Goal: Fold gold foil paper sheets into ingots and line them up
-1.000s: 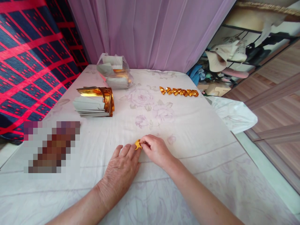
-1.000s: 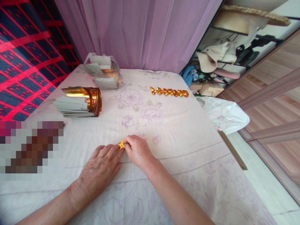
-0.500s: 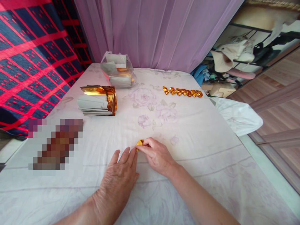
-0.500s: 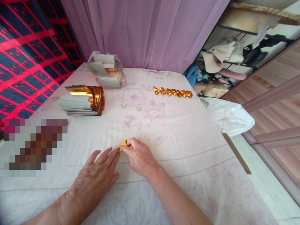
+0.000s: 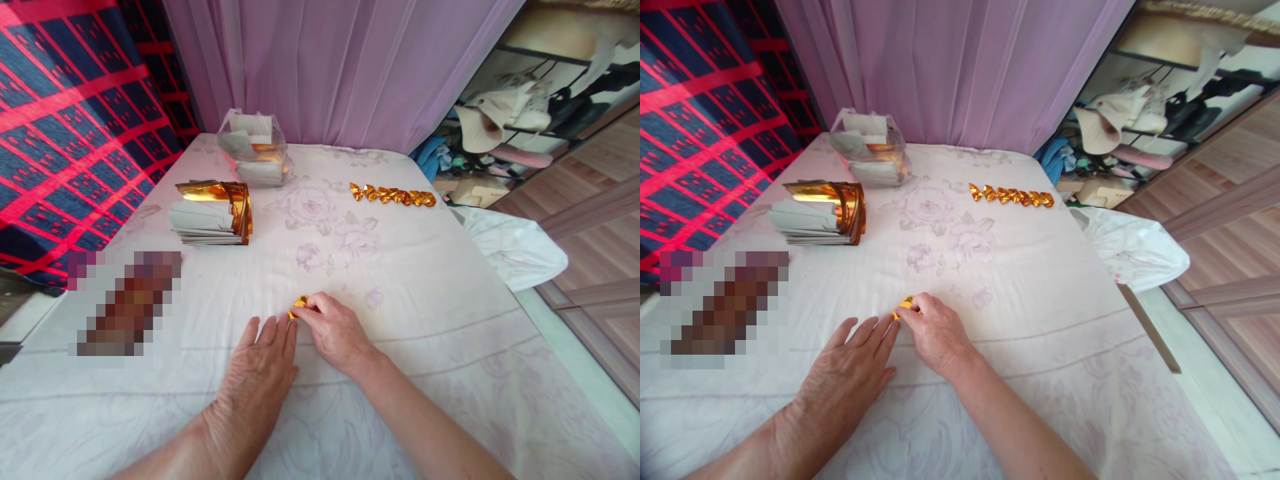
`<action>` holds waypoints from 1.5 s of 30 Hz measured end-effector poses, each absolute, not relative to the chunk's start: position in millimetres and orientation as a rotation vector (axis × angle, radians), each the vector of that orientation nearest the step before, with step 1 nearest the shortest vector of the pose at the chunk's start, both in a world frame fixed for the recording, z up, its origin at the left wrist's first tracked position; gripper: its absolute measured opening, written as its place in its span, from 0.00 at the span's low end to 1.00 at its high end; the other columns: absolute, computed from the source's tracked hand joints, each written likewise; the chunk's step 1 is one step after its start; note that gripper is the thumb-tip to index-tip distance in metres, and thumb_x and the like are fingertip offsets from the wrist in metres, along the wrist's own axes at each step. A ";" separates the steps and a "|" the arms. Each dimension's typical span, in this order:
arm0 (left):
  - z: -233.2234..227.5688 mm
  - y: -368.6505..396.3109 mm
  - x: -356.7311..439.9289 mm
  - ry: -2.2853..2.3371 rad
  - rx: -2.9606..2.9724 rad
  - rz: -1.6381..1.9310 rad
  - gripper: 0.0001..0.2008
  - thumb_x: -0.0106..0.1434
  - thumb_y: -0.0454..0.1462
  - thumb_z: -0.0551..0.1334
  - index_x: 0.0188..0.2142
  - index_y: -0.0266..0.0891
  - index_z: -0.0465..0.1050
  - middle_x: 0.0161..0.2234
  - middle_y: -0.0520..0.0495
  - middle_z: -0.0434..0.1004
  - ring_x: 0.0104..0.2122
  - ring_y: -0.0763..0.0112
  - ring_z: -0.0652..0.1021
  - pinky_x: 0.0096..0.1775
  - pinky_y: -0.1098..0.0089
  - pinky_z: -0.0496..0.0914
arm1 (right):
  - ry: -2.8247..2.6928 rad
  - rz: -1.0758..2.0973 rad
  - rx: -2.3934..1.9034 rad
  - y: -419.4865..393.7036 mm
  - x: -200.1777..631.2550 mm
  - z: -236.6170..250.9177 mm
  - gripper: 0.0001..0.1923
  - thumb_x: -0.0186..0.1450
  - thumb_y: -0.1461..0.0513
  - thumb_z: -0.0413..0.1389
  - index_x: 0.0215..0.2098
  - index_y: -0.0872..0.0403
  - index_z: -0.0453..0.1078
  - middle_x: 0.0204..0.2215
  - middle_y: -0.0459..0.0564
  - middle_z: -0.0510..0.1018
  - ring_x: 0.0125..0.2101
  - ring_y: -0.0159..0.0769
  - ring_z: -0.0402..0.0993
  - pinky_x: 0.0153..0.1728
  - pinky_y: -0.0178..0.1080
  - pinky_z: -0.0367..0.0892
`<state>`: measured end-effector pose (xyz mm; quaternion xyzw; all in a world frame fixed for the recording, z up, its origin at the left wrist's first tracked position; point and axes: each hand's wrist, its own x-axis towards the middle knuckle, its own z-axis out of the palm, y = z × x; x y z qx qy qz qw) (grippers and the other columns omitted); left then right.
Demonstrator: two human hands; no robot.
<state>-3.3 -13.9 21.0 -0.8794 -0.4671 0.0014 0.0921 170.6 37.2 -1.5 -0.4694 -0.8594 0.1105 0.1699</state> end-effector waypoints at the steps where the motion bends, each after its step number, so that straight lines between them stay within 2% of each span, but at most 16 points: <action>1: 20.7 -14.0 -3.7 -1.392 -2.618 0.020 0.23 0.63 0.44 0.64 0.54 0.36 0.74 0.55 0.38 0.75 0.51 0.53 0.74 0.55 0.52 0.63 | -2.435 0.304 -1.334 37.4 170.7 -2.3 0.17 0.68 0.68 0.50 0.49 0.51 0.75 0.38 0.51 0.76 0.37 0.36 0.74 0.36 0.35 0.69; 4: 22.8 -13.8 -4.7 -1.426 -2.673 0.124 0.24 0.64 0.44 0.63 0.57 0.35 0.72 0.58 0.37 0.72 0.54 0.52 0.72 0.57 0.50 0.62 | -2.427 0.292 -1.349 38.4 170.4 -2.3 0.18 0.67 0.69 0.48 0.51 0.55 0.74 0.40 0.53 0.76 0.38 0.36 0.74 0.38 0.35 0.69; 8: 32.2 -10.8 -5.5 -1.482 -2.775 0.272 0.27 0.65 0.46 0.61 0.59 0.33 0.69 0.61 0.35 0.68 0.58 0.49 0.70 0.58 0.48 0.61 | -2.447 0.320 -1.412 38.9 168.1 2.4 0.18 0.66 0.69 0.49 0.50 0.53 0.73 0.39 0.51 0.75 0.37 0.35 0.73 0.36 0.34 0.67; 12: 41.6 -3.5 -13.2 -1.502 -2.859 0.289 0.25 0.66 0.44 0.60 0.60 0.39 0.67 0.62 0.38 0.67 0.60 0.50 0.68 0.59 0.47 0.60 | -2.433 0.331 -1.462 37.7 165.6 4.8 0.17 0.66 0.70 0.50 0.49 0.51 0.73 0.39 0.50 0.75 0.36 0.35 0.72 0.35 0.34 0.66; 16: 47.0 4.7 -30.6 -1.410 -2.975 0.238 0.25 0.65 0.46 0.58 0.60 0.44 0.67 0.63 0.44 0.66 0.60 0.54 0.69 0.58 0.51 0.60 | -2.398 0.357 -1.462 37.1 165.4 2.7 0.16 0.66 0.69 0.51 0.48 0.51 0.74 0.39 0.50 0.74 0.36 0.34 0.72 0.36 0.34 0.66; 19: 49.9 7.6 -40.9 -1.384 -2.993 0.245 0.24 0.65 0.48 0.57 0.59 0.44 0.68 0.62 0.44 0.67 0.60 0.52 0.68 0.59 0.50 0.58 | -2.396 0.356 -1.458 38.0 166.5 1.3 0.17 0.66 0.69 0.50 0.49 0.50 0.74 0.39 0.50 0.75 0.37 0.34 0.73 0.37 0.33 0.67; 23: 52.4 8.6 -40.9 -1.421 -2.968 0.265 0.24 0.66 0.47 0.57 0.58 0.41 0.69 0.59 0.41 0.71 0.58 0.51 0.70 0.57 0.49 0.59 | -2.403 0.368 -1.441 39.3 167.6 0.9 0.19 0.65 0.70 0.49 0.50 0.51 0.73 0.40 0.50 0.75 0.38 0.34 0.73 0.38 0.34 0.68; 27: 52.5 10.2 -29.7 -1.462 -2.915 0.230 0.24 0.64 0.45 0.60 0.58 0.40 0.69 0.54 0.40 0.75 0.51 0.53 0.75 0.54 0.50 0.63 | -2.398 0.380 -1.450 39.5 167.3 0.7 0.18 0.64 0.71 0.50 0.49 0.51 0.73 0.40 0.51 0.75 0.38 0.35 0.73 0.39 0.35 0.68; 35: 51.8 13.3 -19.5 -1.480 -2.835 0.180 0.23 0.60 0.43 0.66 0.54 0.37 0.71 0.48 0.38 0.77 0.43 0.52 0.78 0.47 0.52 0.69 | -2.391 0.428 -1.454 39.3 167.2 1.4 0.18 0.65 0.70 0.49 0.50 0.52 0.73 0.41 0.52 0.74 0.39 0.36 0.72 0.40 0.36 0.69; 45: 41.3 10.0 -21.1 -1.339 -2.855 0.015 0.23 0.63 0.41 0.63 0.55 0.33 0.70 0.56 0.37 0.73 0.53 0.52 0.73 0.53 0.51 0.66 | -2.443 0.458 -1.523 37.0 165.2 8.1 0.20 0.67 0.70 0.49 0.54 0.53 0.70 0.42 0.52 0.74 0.41 0.36 0.73 0.42 0.36 0.69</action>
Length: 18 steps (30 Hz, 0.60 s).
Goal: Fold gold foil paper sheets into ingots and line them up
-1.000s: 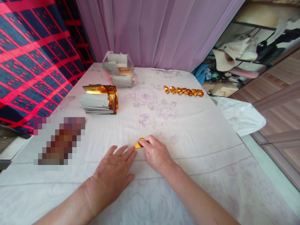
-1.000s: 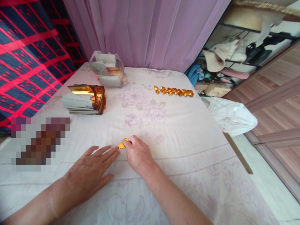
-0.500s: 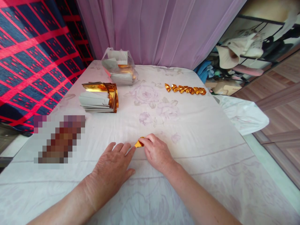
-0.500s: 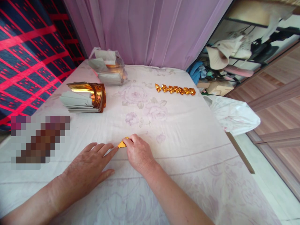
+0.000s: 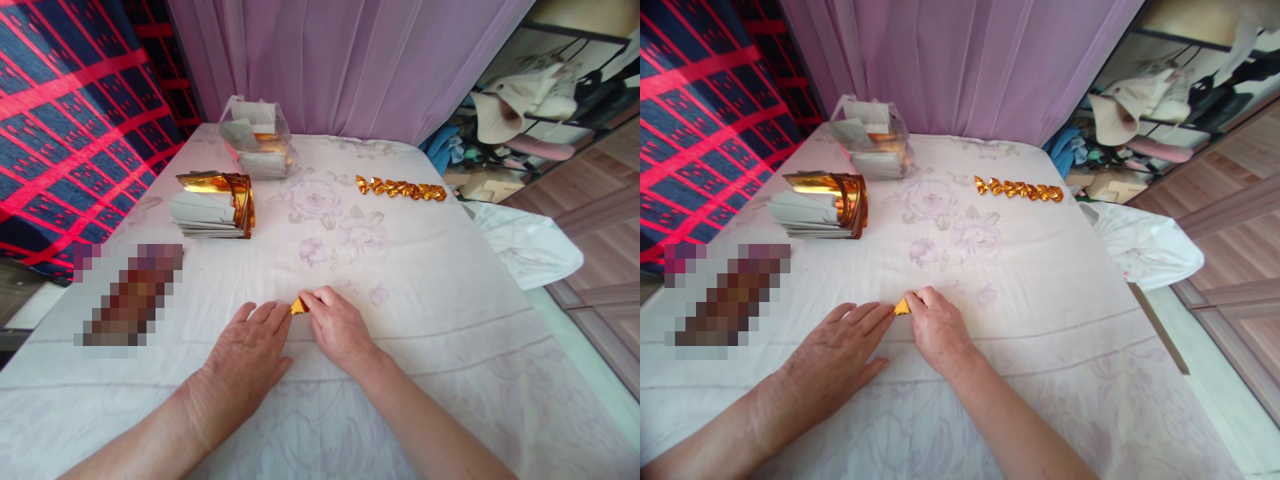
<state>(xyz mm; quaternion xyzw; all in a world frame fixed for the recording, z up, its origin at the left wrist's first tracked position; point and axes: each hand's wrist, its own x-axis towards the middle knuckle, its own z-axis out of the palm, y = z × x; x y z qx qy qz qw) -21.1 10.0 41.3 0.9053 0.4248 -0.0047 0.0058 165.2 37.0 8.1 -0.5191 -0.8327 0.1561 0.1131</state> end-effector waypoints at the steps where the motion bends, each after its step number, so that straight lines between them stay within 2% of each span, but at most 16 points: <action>1: 40.7 9.7 -21.1 1.328 2.833 -0.015 0.23 0.62 0.41 0.63 0.55 0.32 0.70 0.56 0.37 0.73 0.53 0.52 0.73 0.53 0.51 0.66 | -2.451 0.467 -1.537 37.2 164.3 9.6 0.19 0.67 0.70 0.49 0.54 0.53 0.70 0.42 0.52 0.74 0.41 0.36 0.73 0.43 0.36 0.69; 9: 43.0 9.8 -15.3 1.344 2.803 -0.117 0.23 0.63 0.41 0.63 0.55 0.30 0.70 0.55 0.33 0.73 0.53 0.50 0.74 0.53 0.50 0.67 | -2.431 0.438 -1.577 38.5 161.0 11.5 0.18 0.65 0.69 0.52 0.52 0.52 0.72 0.40 0.52 0.74 0.39 0.36 0.73 0.40 0.35 0.69; 13: 44.2 9.4 -11.9 1.359 2.781 -0.201 0.24 0.62 0.40 0.65 0.55 0.28 0.70 0.55 0.31 0.72 0.53 0.49 0.74 0.54 0.48 0.67 | -2.314 0.404 -1.493 37.1 165.1 0.5 0.20 0.65 0.70 0.49 0.52 0.52 0.71 0.40 0.51 0.74 0.38 0.36 0.73 0.40 0.36 0.69; 18: 44.4 8.1 -11.2 1.369 2.804 -0.155 0.24 0.61 0.39 0.66 0.55 0.29 0.70 0.54 0.32 0.73 0.52 0.49 0.74 0.54 0.49 0.66 | -2.275 0.394 -1.503 39.2 165.8 -1.5 0.16 0.66 0.69 0.49 0.47 0.52 0.73 0.37 0.51 0.74 0.34 0.33 0.72 0.37 0.34 0.68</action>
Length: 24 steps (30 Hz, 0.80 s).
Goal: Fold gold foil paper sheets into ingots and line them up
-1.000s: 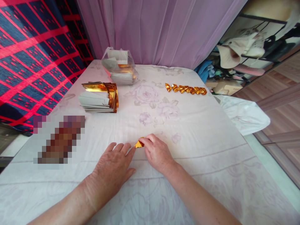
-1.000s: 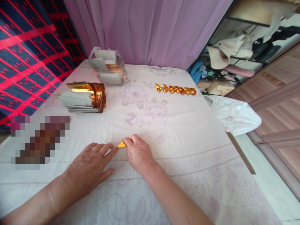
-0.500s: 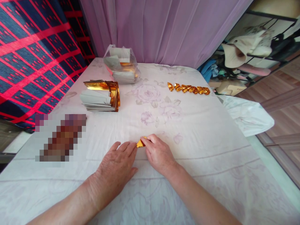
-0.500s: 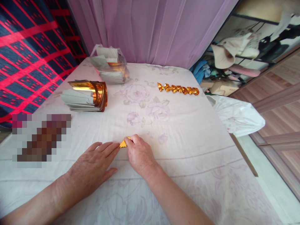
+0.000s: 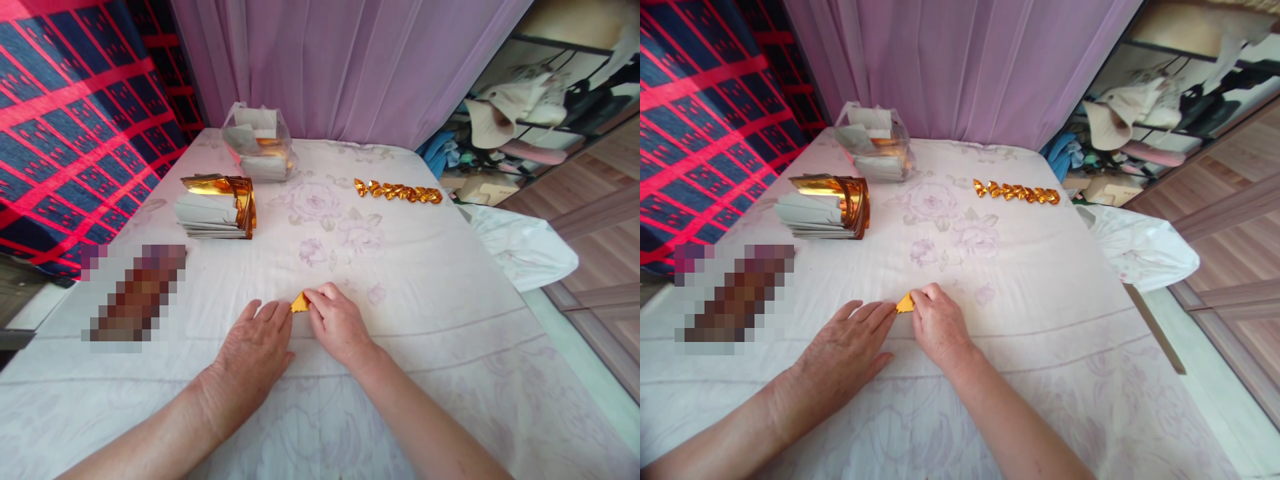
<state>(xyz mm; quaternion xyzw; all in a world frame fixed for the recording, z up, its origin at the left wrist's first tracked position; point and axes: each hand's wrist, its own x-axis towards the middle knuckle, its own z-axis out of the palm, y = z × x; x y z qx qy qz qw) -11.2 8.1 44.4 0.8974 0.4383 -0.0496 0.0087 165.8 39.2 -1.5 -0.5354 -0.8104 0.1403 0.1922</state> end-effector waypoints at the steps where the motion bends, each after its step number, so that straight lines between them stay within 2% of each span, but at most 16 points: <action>1: 44.2 8.3 -11.4 1.371 2.811 -0.140 0.23 0.61 0.39 0.65 0.54 0.30 0.71 0.53 0.32 0.74 0.52 0.50 0.74 0.54 0.49 0.66 | -2.291 0.387 -1.518 39.7 165.2 -0.3 0.16 0.66 0.69 0.49 0.46 0.52 0.74 0.37 0.50 0.74 0.33 0.33 0.72 0.36 0.33 0.67; 4: 43.0 11.1 -12.2 1.375 2.828 -0.089 0.18 0.62 0.38 0.64 0.50 0.32 0.74 0.50 0.35 0.76 0.49 0.51 0.76 0.53 0.50 0.66 | -2.309 0.380 -1.532 39.4 164.6 1.3 0.15 0.66 0.68 0.49 0.46 0.52 0.74 0.36 0.50 0.73 0.33 0.33 0.72 0.35 0.33 0.67; 9: 41.0 22.9 -13.3 1.408 2.790 0.019 0.09 0.64 0.35 0.61 0.42 0.35 0.75 0.41 0.41 0.79 0.41 0.56 0.78 0.48 0.53 0.69 | -2.194 0.336 -1.426 33.8 176.5 -5.2 0.18 0.66 0.67 0.49 0.53 0.52 0.71 0.42 0.51 0.75 0.39 0.35 0.74 0.40 0.36 0.69; 14: 39.2 33.9 -12.7 1.463 2.707 0.035 0.06 0.66 0.36 0.59 0.38 0.36 0.75 0.36 0.44 0.78 0.38 0.57 0.77 0.42 0.57 0.70 | -2.123 0.234 -1.546 28.1 192.8 -6.7 0.12 0.63 0.62 0.57 0.45 0.52 0.74 0.42 0.52 0.75 0.42 0.40 0.73 0.44 0.41 0.69; 19: 27.3 37.7 -14.5 1.504 2.629 0.175 0.07 0.67 0.36 0.58 0.43 0.37 0.73 0.39 0.44 0.77 0.40 0.58 0.76 0.42 0.58 0.70 | -2.125 0.153 -1.566 28.2 194.0 -6.7 0.07 0.65 0.63 0.57 0.39 0.51 0.76 0.37 0.50 0.76 0.38 0.39 0.72 0.41 0.40 0.68; 24: 17.0 38.3 -15.9 1.528 2.655 0.271 0.10 0.69 0.39 0.57 0.46 0.38 0.72 0.39 0.44 0.78 0.40 0.59 0.77 0.42 0.60 0.70 | -2.124 0.137 -1.519 31.1 193.3 -10.3 0.09 0.68 0.63 0.53 0.39 0.51 0.76 0.36 0.50 0.76 0.37 0.37 0.71 0.41 0.39 0.67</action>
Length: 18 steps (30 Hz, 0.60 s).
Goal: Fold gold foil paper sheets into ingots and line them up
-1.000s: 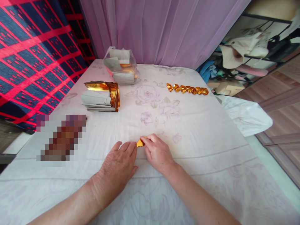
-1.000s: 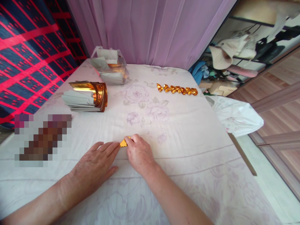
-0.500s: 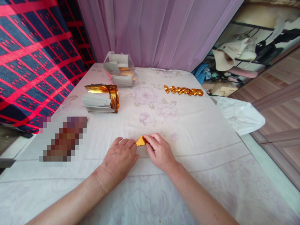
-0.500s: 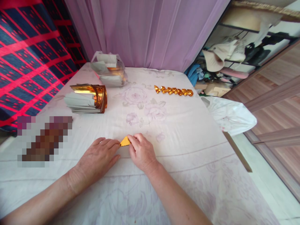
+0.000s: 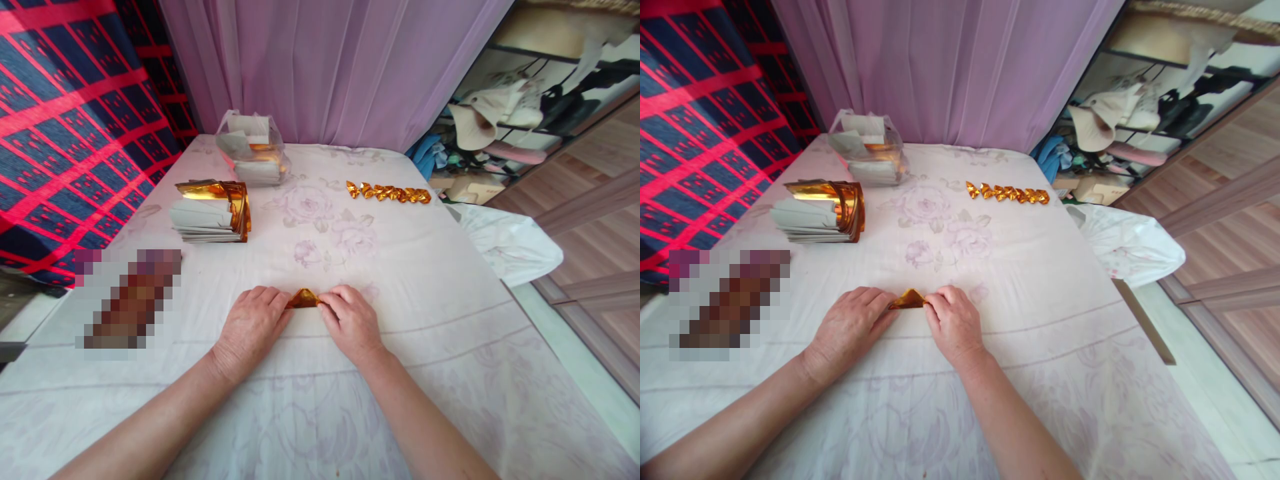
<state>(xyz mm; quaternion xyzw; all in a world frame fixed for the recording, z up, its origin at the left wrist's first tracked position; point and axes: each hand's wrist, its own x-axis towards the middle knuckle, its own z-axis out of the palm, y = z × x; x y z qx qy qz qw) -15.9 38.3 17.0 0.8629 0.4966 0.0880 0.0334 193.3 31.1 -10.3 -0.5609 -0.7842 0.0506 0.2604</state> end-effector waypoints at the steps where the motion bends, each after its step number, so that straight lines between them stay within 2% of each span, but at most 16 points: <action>1: 16.2 38.6 -15.7 1.530 2.655 0.276 0.10 0.70 0.39 0.56 0.45 0.39 0.73 0.38 0.44 0.78 0.40 0.59 0.77 0.41 0.60 0.70 | -2.121 0.139 -1.512 31.5 193.5 -10.8 0.10 0.69 0.63 0.52 0.38 0.51 0.76 0.36 0.50 0.76 0.37 0.37 0.72 0.41 0.39 0.67; 5: 16.1 40.9 -14.9 1.532 2.638 0.274 0.11 0.71 0.40 0.55 0.44 0.40 0.74 0.38 0.45 0.78 0.39 0.59 0.76 0.40 0.59 0.69 | -2.097 0.171 -1.512 32.0 193.6 -10.6 0.10 0.69 0.63 0.52 0.38 0.51 0.76 0.36 0.50 0.77 0.37 0.37 0.72 0.41 0.38 0.67; 10: 16.5 42.8 -15.7 1.515 2.599 0.304 0.11 0.70 0.39 0.55 0.43 0.41 0.75 0.39 0.45 0.78 0.39 0.60 0.76 0.41 0.59 0.68 | -2.107 0.235 -1.522 31.6 193.1 -7.6 0.10 0.68 0.62 0.53 0.44 0.51 0.74 0.39 0.51 0.77 0.40 0.38 0.72 0.43 0.40 0.67; 18: 14.0 42.9 -17.5 1.497 2.543 0.396 0.12 0.70 0.40 0.54 0.42 0.42 0.77 0.40 0.45 0.78 0.39 0.61 0.75 0.41 0.59 0.68 | -2.088 0.217 -1.442 31.8 195.4 -10.3 0.10 0.69 0.63 0.51 0.37 0.51 0.76 0.35 0.50 0.77 0.37 0.36 0.73 0.40 0.38 0.68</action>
